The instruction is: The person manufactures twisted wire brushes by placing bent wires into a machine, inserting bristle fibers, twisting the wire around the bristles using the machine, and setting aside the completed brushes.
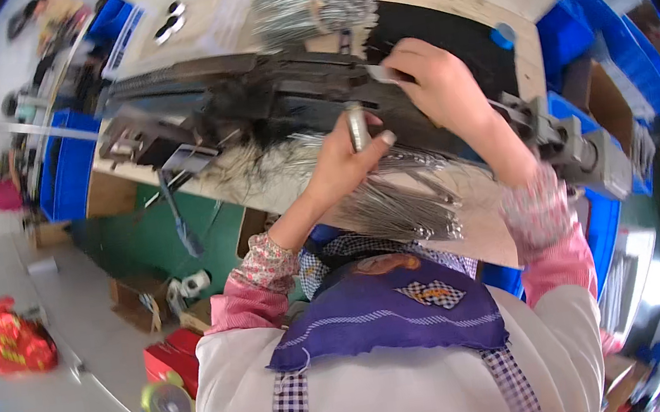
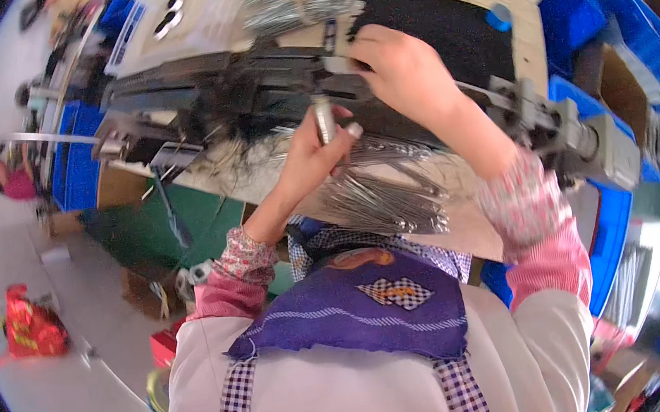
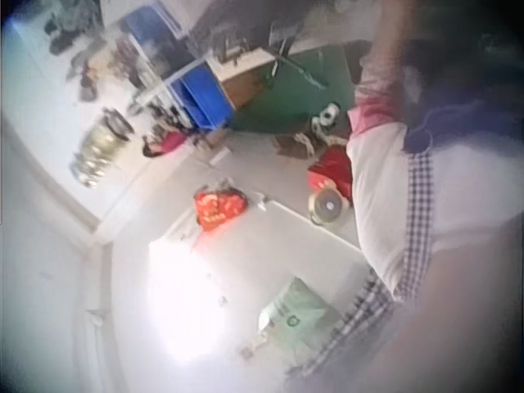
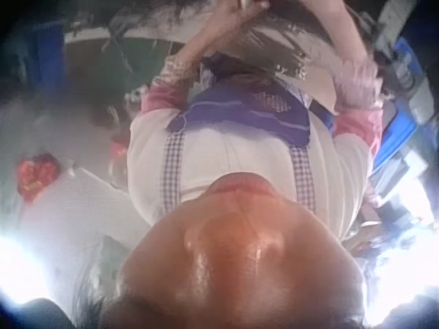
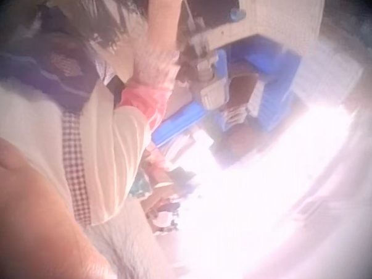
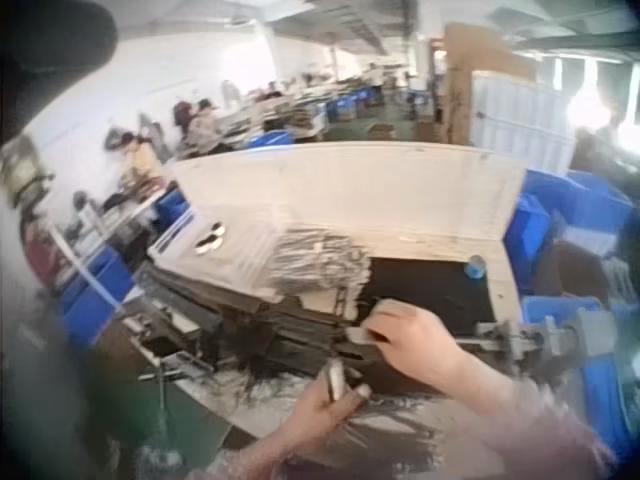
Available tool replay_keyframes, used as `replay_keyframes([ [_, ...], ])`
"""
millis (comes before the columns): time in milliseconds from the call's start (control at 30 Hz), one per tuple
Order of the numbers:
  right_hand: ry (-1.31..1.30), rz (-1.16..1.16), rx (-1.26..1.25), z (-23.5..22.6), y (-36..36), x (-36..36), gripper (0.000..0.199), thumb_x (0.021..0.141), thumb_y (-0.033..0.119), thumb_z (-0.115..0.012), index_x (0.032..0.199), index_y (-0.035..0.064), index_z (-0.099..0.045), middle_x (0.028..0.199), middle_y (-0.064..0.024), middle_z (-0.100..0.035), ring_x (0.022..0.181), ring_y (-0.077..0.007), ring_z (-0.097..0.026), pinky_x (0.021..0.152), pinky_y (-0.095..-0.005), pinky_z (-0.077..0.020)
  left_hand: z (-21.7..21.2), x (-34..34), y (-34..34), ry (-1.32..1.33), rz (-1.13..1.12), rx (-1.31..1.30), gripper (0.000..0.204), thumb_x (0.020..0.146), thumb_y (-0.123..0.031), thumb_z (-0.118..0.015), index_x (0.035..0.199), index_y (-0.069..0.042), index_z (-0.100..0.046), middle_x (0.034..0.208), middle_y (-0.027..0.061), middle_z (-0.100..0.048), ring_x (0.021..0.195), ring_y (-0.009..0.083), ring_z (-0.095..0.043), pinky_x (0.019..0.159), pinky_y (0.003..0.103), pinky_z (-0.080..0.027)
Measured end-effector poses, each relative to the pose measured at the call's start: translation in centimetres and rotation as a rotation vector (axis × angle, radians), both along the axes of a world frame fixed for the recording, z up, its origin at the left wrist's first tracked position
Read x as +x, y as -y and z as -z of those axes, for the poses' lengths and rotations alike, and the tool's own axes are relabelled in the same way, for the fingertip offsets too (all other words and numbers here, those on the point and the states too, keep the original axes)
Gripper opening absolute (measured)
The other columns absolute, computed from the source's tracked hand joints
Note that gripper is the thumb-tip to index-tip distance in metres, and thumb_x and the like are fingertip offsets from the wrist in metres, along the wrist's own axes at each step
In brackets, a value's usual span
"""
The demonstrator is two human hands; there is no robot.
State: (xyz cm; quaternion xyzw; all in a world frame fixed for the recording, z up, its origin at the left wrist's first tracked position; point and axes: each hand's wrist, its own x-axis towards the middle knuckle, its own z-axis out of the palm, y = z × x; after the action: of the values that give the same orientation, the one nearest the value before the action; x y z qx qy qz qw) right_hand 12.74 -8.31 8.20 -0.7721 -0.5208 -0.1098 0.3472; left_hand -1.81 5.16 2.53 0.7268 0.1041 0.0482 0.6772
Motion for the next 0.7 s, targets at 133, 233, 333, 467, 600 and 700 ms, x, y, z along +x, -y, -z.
replay_keyframes([
  [133, -0.180, -0.073, -0.054, 0.7, 4.5, -7.0, 0.018, 0.067, -0.005, -0.061, 0.084, 0.0013, -0.061, 0.078, -0.0139, -0.053, 0.072, -0.0313, -0.058, 0.062, -0.0375, -0.0494, 2.2, -7.1, -6.3, -0.070, -0.534, -0.072, 0.021, 0.094, -0.019, -0.057, 0.093, 0.001, -0.062, 0.063, -0.0012, -0.054, 0.051, 0.0071, -0.048, 0.046, 0.022, -0.039],
  [233, -0.154, 0.186, -0.095, 4.0, 6.2, -6.8, 0.017, 0.078, 0.004, -0.065, 0.094, 0.0026, -0.058, 0.082, -0.0154, -0.056, 0.071, -0.0346, -0.059, 0.062, -0.0409, -0.0493, 2.2, -14.2, -11.7, 0.213, -1.030, 1.046, 0.030, 0.098, -0.025, -0.048, 0.094, 0.000, -0.064, 0.075, 0.0026, -0.058, 0.063, 0.0091, -0.050, 0.058, 0.027, -0.042],
  [333, -0.086, 0.439, -0.141, 7.6, 6.3, -4.8, 0.022, 0.086, 0.015, -0.065, 0.101, 0.0036, -0.054, 0.085, -0.0167, -0.059, 0.074, -0.0387, -0.060, 0.063, -0.0443, -0.0492, 2.1, -18.5, -15.4, 0.292, -1.260, 1.114, 0.029, 0.097, -0.025, -0.049, 0.103, 0.002, -0.060, 0.089, 0.0080, -0.060, 0.079, 0.0149, -0.053, 0.070, 0.032, -0.044],
  [467, -0.240, 0.514, -0.250, 10.1, 5.6, -2.5, 0.024, 0.090, 0.024, -0.062, 0.098, 0.0043, -0.051, 0.082, -0.0183, -0.060, 0.080, -0.0409, -0.060, 0.065, -0.0471, -0.0484, 4.2, -16.2, -11.3, -0.053, -1.013, 0.517, 0.049, 0.089, -0.024, -0.057, 0.133, -0.003, -0.047, 0.143, 0.0244, -0.036, 0.132, 0.0306, -0.037, 0.108, 0.042, -0.029],
  [600, -0.216, 0.508, -0.300, 10.4, 6.2, -2.2, 0.019, 0.087, 0.014, -0.063, 0.094, 0.0035, -0.049, 0.081, -0.0187, -0.059, 0.081, -0.0396, -0.059, 0.070, -0.0465, -0.0481, 3.7, -11.9, -6.7, 0.329, -0.928, 0.975, 0.030, 0.093, -0.021, -0.054, 0.111, 0.003, -0.058, 0.123, 0.0180, -0.051, 0.105, 0.0260, -0.053, 0.086, 0.033, -0.048],
  [700, -0.189, 0.512, -0.282, 10.3, 5.8, -2.1, 0.018, 0.086, 0.010, -0.064, 0.093, 0.0035, -0.049, 0.085, -0.0197, -0.058, 0.081, -0.0391, -0.059, 0.071, -0.0461, -0.0486, 4.0, -8.0, -10.7, -0.008, -0.813, 0.189, 0.039, 0.096, -0.035, -0.052, 0.104, 0.002, -0.062, 0.090, 0.0101, -0.063, 0.073, 0.0161, -0.060, 0.064, 0.027, -0.049],
])
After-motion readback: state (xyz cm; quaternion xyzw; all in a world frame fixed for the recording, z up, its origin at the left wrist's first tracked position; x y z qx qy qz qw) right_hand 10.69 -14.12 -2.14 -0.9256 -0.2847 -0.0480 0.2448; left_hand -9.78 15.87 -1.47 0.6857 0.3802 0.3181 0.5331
